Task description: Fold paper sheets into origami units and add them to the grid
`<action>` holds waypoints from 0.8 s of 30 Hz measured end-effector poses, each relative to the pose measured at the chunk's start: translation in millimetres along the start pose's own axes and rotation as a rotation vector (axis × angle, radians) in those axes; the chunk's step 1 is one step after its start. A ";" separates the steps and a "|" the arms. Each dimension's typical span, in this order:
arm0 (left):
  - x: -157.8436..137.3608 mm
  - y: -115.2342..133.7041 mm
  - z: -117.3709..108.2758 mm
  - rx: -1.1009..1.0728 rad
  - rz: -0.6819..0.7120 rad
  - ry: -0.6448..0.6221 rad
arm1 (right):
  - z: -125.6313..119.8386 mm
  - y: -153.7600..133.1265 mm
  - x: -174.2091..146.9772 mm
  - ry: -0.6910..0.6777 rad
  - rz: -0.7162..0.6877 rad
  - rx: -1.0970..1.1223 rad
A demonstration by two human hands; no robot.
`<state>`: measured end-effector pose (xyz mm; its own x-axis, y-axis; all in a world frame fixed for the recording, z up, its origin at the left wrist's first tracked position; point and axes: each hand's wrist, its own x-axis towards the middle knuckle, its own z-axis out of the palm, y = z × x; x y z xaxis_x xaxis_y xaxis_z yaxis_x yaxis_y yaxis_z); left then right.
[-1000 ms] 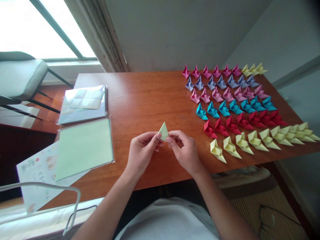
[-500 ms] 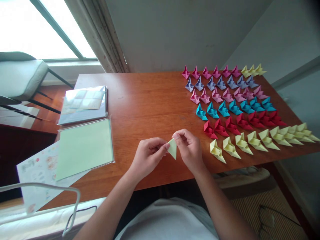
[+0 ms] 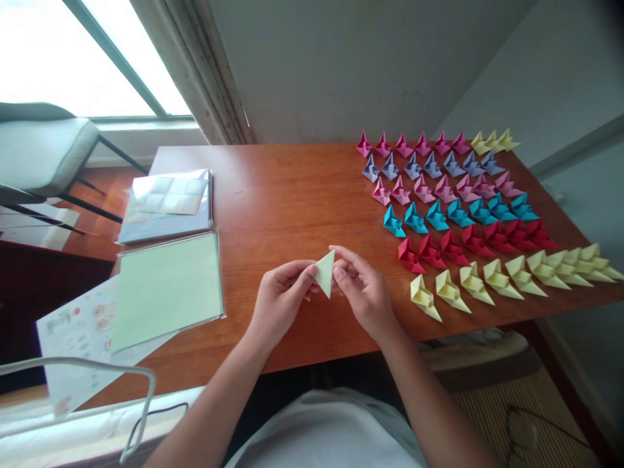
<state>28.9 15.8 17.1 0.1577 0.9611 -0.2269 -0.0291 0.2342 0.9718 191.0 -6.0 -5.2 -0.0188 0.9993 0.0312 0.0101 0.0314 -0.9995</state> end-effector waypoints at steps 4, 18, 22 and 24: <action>-0.3 1.8 0.1 0.001 -0.003 0.017 | -0.4 3.4 -0.6 0.003 0.015 -0.050; -2.3 -7.2 -2.3 0.404 0.286 0.029 | 0.4 2.0 2.5 0.000 0.029 -0.145; -2.6 -7.3 -1.3 0.550 0.385 0.040 | 1.9 1.6 3.6 0.001 0.004 -0.192; -2.8 -8.6 -1.2 0.568 0.398 0.022 | 3.0 3.1 3.7 0.031 -0.007 -0.222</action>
<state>27.5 11.2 9.4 0.2217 0.9622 0.1582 0.4421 -0.2438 0.8632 188.0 -2.2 -8.2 0.0115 0.9991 0.0416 0.2295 0.0379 -0.9726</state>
